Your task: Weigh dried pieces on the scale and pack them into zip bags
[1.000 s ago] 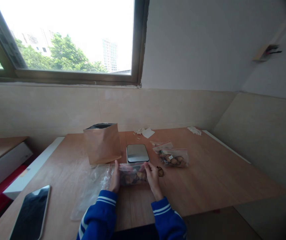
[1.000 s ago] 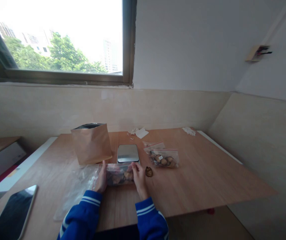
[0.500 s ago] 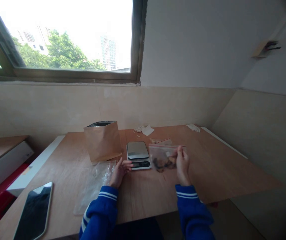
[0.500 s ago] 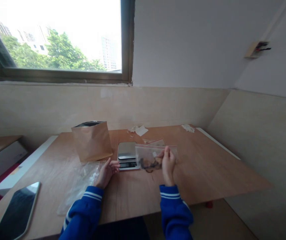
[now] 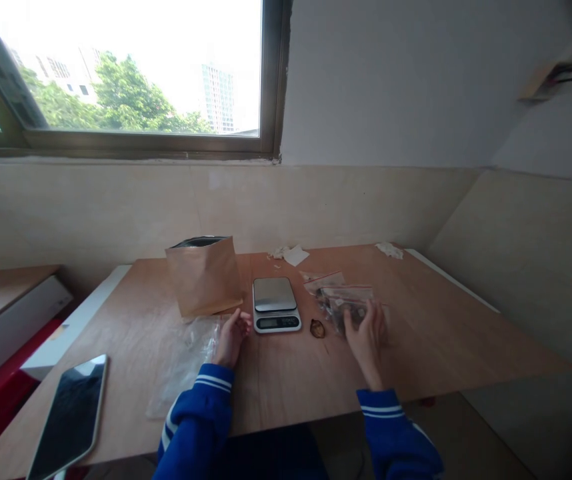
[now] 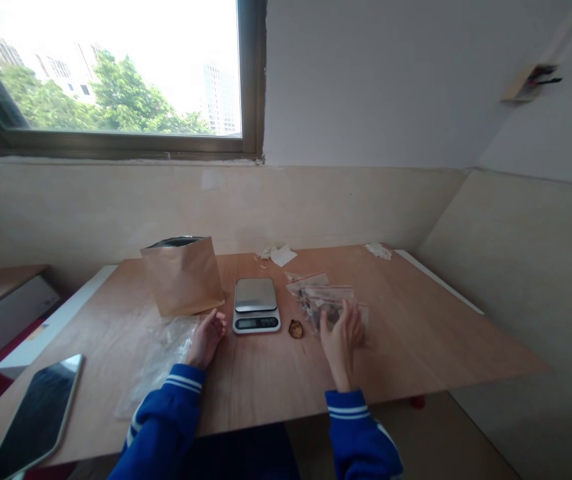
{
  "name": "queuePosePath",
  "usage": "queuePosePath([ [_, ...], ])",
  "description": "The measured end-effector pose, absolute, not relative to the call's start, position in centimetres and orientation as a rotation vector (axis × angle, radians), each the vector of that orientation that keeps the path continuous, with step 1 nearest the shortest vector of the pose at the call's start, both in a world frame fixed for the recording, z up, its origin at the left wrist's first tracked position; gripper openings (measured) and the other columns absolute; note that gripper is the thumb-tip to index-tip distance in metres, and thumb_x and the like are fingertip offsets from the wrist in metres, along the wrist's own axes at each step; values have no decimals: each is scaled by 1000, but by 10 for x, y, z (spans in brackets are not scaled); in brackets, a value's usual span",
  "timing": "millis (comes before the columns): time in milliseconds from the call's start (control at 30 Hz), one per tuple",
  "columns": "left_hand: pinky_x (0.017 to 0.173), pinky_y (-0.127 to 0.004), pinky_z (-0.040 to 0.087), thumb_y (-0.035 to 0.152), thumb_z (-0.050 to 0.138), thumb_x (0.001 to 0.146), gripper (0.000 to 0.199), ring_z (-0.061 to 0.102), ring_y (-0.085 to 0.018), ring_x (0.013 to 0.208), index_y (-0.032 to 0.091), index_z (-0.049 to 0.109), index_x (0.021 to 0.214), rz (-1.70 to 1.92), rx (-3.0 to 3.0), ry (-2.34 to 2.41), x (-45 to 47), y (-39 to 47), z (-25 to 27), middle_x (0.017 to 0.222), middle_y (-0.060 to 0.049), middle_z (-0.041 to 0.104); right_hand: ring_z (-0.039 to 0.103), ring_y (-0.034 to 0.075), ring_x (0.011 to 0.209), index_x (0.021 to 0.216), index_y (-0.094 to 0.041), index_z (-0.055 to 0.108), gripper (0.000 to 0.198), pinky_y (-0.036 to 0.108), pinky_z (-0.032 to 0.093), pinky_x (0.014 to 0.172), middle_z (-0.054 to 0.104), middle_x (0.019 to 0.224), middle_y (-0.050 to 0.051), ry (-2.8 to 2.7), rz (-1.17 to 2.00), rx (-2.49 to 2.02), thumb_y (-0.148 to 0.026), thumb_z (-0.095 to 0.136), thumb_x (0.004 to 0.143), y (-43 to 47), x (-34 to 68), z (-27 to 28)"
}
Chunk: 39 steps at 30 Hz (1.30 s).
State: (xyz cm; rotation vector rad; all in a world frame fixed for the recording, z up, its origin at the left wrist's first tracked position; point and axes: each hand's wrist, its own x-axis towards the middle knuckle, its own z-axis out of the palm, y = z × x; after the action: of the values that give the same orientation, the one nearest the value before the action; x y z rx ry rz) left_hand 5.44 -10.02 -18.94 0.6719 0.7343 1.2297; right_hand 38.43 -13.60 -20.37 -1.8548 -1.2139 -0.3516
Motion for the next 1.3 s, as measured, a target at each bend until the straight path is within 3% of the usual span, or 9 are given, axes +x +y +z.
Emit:
queuePosePath([
  [167, 57, -23, 41, 48, 69, 75, 35, 52, -8, 56, 15, 59, 69, 1227, 700, 769, 55, -100, -191, 63, 1, 59, 33, 38, 136, 144, -12, 32, 66, 60, 30, 105, 35, 147, 24, -1352, -69, -2026, -45, 39, 87, -119, 368, -220],
  [300, 57, -25, 41, 45, 69, 76, 35, 52, -9, 54, 16, 56, 62, 1253, 707, 795, 55, -98, -194, 60, 2, 57, 34, 38, 135, 141, -19, 40, 58, 59, 32, 103, 32, 150, 19, -1535, -99, -2000, -43, 42, 88, -126, 354, -207],
  [533, 53, -20, 39, 45, 74, 72, 35, 50, -6, 51, 15, 56, 63, 1284, 597, 789, 56, -96, -195, 57, 4, 57, 54, 27, 117, 118, -27, 62, 33, 48, 35, 102, 59, 125, 10, -2011, 56, -1912, -23, 46, 89, -158, 320, -204],
  [667, 52, -19, 39, 45, 75, 70, 36, 51, -6, 51, 14, 57, 64, 1274, 602, 793, 56, -97, -194, 59, 3, 58, 61, 26, 107, 104, -23, 69, 36, 42, 42, 93, 68, 111, 10, -1995, 174, -1923, -10, 40, 88, -136, 331, -187],
  [767, 54, -19, 40, 46, 75, 69, 37, 52, -7, 52, 14, 58, 67, 1260, 596, 800, 56, -97, -193, 59, 3, 59, 63, 21, 107, 111, -21, 67, 43, 33, 45, 93, 70, 110, 8, -1969, 358, -1717, -2, 40, 83, -103, 327, -163],
  [867, 54, -20, 40, 47, 75, 69, 38, 52, -7, 52, 14, 58, 68, 1255, 610, 805, 56, -97, -193, 59, 3, 59, 62, 20, 110, 122, -21, 61, 45, 31, 46, 96, 68, 118, 7, -1921, 381, -1527, -5, 43, 85, -65, 302, -142],
  [1033, 53, -20, 38, 48, 74, 70, 38, 51, -7, 52, 14, 59, 66, 1264, 632, 798, 56, -98, -191, 57, 2, 59, 62, 21, 111, 111, -19, 68, 36, 36, 45, 99, 69, 115, 9, -1978, 323, -1523, -7, 46, 85, -41, 260, -135],
  [1200, 54, -20, 37, 50, 72, 71, 39, 51, -7, 53, 13, 60, 66, 1250, 671, 815, 59, -101, -187, 58, 1, 60, 44, 25, 133, 125, -19, 60, 39, 45, 34, 110, 52, 140, 13, -1844, 229, -1405, -21, 45, 88, -81, 269, -164],
  [1300, 56, -20, 39, 50, 70, 74, 39, 52, -8, 55, 13, 62, 66, 1225, 735, 826, 60, -102, -185, 59, 0, 60, 48, 24, 129, 119, -21, 62, 37, 44, 36, 108, 54, 136, 12, -1657, 315, -1390, -24, 44, 87, -120, 284, -193],
])
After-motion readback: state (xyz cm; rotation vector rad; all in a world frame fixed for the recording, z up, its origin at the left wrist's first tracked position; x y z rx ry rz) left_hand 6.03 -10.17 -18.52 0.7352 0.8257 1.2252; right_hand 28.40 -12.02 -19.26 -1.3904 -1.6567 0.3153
